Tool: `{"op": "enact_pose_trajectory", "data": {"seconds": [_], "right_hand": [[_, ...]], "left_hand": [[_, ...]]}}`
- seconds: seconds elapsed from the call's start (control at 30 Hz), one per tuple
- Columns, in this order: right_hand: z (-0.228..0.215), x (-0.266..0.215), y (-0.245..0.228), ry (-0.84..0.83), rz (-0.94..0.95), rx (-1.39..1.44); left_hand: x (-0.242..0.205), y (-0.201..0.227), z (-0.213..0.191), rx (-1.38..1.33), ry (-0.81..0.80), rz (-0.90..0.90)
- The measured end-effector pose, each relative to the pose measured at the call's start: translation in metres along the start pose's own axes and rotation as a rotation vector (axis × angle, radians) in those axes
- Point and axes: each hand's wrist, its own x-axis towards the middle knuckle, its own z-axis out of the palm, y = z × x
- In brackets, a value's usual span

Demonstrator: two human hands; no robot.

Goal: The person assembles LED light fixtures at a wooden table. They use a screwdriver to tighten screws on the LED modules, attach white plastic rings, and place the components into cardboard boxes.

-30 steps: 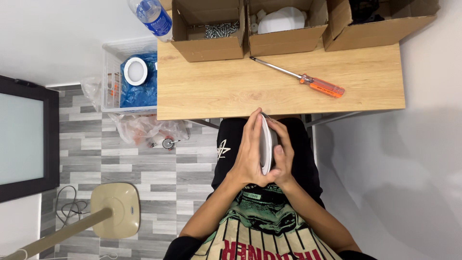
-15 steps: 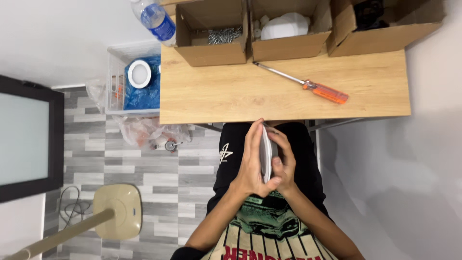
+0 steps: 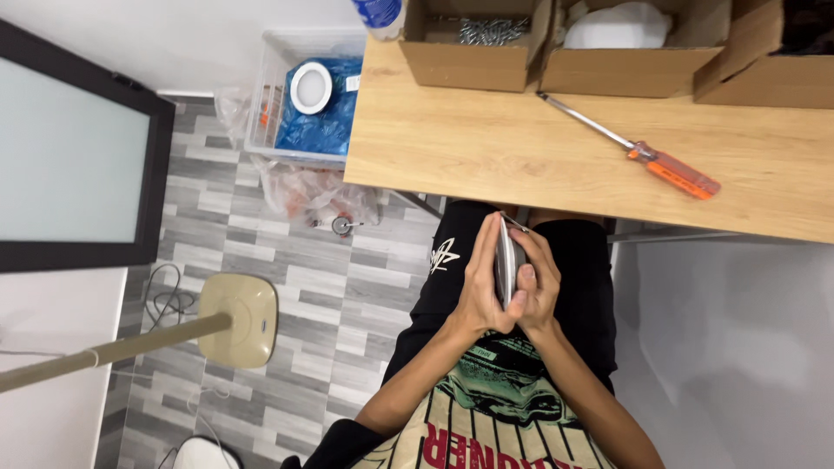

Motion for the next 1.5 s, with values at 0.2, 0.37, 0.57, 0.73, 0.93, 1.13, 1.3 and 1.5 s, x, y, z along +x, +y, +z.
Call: {"op": "enact_pose_trajectory", "data": {"seconds": [0.2, 0.37, 0.57, 0.73, 0.93, 1.13, 1.3, 1.5], "right_hand": [[0.019, 0.007, 0.002, -0.06, -0.017, -0.067], [0.031, 0.003, 0.006, -0.07, 0.085, -0.031], [0.034, -0.006, 0.0, -0.055, 0.2, 0.015], [0.026, 0.004, 0.016, -0.023, 0.154, -0.06], [0.022, 0.016, 0.027, -0.049, 0.08, -0.074], [0.026, 0.015, 0.024, -0.034, 0.165, -0.067], [0.034, -0.007, 0.02, 0.054, 0.267, 0.048], [0.022, -0.004, -0.01, -0.022, 0.598, 0.185]], "left_hand": [[-0.017, -0.026, -0.015, -0.09, 0.007, -0.249], [-0.029, -0.055, -0.024, -0.114, -0.082, -0.266], [-0.034, -0.072, -0.014, -0.133, -0.165, -0.143], [-0.02, -0.065, -0.002, -0.113, -0.095, -0.193], [-0.015, -0.08, 0.003, -0.079, -0.025, -0.235], [-0.019, -0.084, -0.004, -0.098, -0.092, -0.306], [-0.029, -0.088, -0.005, -0.234, -0.203, -0.329], [-0.019, -0.067, -0.006, -0.044, -0.206, -0.149]]}}
